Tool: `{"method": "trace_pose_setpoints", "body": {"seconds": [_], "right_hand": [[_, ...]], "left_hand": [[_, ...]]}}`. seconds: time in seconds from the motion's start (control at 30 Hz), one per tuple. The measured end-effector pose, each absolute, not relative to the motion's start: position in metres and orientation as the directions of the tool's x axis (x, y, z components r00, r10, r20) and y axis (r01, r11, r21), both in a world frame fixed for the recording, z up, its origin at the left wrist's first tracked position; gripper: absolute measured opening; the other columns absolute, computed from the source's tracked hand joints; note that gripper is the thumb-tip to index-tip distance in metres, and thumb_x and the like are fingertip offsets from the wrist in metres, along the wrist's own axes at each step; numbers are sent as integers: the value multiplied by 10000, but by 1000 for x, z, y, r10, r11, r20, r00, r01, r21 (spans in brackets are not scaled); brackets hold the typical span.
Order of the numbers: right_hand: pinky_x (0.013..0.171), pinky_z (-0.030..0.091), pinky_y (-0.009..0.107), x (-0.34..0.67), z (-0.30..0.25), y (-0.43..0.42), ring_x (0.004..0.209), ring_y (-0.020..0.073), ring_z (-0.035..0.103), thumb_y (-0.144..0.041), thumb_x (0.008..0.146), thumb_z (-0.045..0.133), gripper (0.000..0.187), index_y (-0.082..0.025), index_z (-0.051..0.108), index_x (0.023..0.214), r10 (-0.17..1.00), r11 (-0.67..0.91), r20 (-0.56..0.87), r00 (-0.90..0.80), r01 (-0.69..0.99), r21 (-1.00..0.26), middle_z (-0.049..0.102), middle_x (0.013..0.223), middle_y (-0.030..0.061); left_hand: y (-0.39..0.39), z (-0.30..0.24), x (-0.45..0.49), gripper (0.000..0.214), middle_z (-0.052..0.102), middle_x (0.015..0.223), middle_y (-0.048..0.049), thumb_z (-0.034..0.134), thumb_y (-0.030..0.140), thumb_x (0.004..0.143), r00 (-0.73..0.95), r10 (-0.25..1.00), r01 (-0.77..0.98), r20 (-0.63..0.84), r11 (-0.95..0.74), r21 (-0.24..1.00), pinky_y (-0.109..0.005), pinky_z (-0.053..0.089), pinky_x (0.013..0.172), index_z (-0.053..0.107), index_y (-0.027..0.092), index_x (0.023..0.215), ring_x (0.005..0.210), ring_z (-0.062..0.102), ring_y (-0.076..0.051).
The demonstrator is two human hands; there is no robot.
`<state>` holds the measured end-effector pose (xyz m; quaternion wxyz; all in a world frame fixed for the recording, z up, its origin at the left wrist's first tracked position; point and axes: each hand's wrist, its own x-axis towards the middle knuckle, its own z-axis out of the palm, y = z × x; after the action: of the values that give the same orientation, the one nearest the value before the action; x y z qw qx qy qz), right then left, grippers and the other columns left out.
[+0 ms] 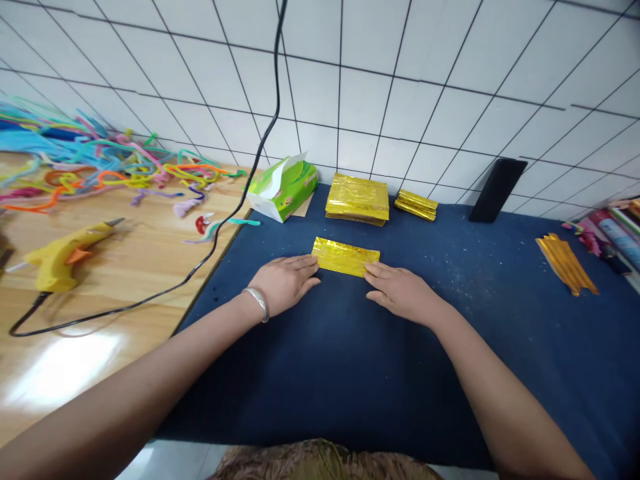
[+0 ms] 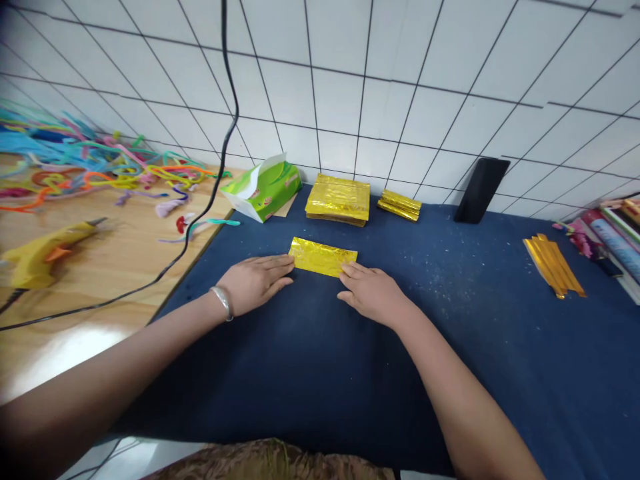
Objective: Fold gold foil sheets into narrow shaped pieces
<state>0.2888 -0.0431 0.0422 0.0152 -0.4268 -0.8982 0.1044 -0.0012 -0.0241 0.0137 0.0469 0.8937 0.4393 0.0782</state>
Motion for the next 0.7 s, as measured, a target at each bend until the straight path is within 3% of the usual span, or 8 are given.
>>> {"method": "trace_pose_setpoints", "body": {"seconds": [0.1, 0.23, 0.4, 0.7], "right_hand": [[993, 369, 412, 301, 42, -35, 1285, 234, 376, -394, 900, 397, 421, -263, 477, 1292, 734, 641, -91, -673, 731, -236, 405, 1399, 33], [1020, 340, 407, 311, 40, -25, 1293, 224, 362, -387, 899, 411, 398, -294, 489, 1277, 702, 655, -105, -704, 697, -291, 395, 1406, 7], [1033, 319, 433, 320, 35, -17, 1302, 212, 348, -398, 887, 450, 368, -351, 499, 1249, 676, 653, -86, -732, 649, -391, 408, 1395, -26], [1019, 339, 453, 325, 28, -12, 1262, 209, 408, -382, 859, 515, 312, -360, 574, 1165, 673, 658, 64, -737, 557, -506, 470, 1351, -15]], "left_hand": [[-3, 11, 0, 343, 641, 1000, -72, 376, 412, 896, 587, 790, 760, 176, -613, 216, -324, 401, 897, 636, 201, 967, 989, 547, -193], [31, 6, 7, 306, 561, 766, -46, 505, 434, 826, 583, 789, 746, 194, -614, 257, -290, 408, 776, 552, 168, 684, 795, 523, -170], [58, 5, 3, 308, 494, 705, 7, 567, 438, 779, 693, 719, 638, 52, -646, 419, -225, 364, 645, 489, 163, 665, 675, 485, -119], [57, 7, -6, 293, 510, 823, -9, 624, 433, 730, 700, 713, 589, 52, -617, 522, -219, 386, 656, 550, 158, 802, 696, 490, -108]]}}
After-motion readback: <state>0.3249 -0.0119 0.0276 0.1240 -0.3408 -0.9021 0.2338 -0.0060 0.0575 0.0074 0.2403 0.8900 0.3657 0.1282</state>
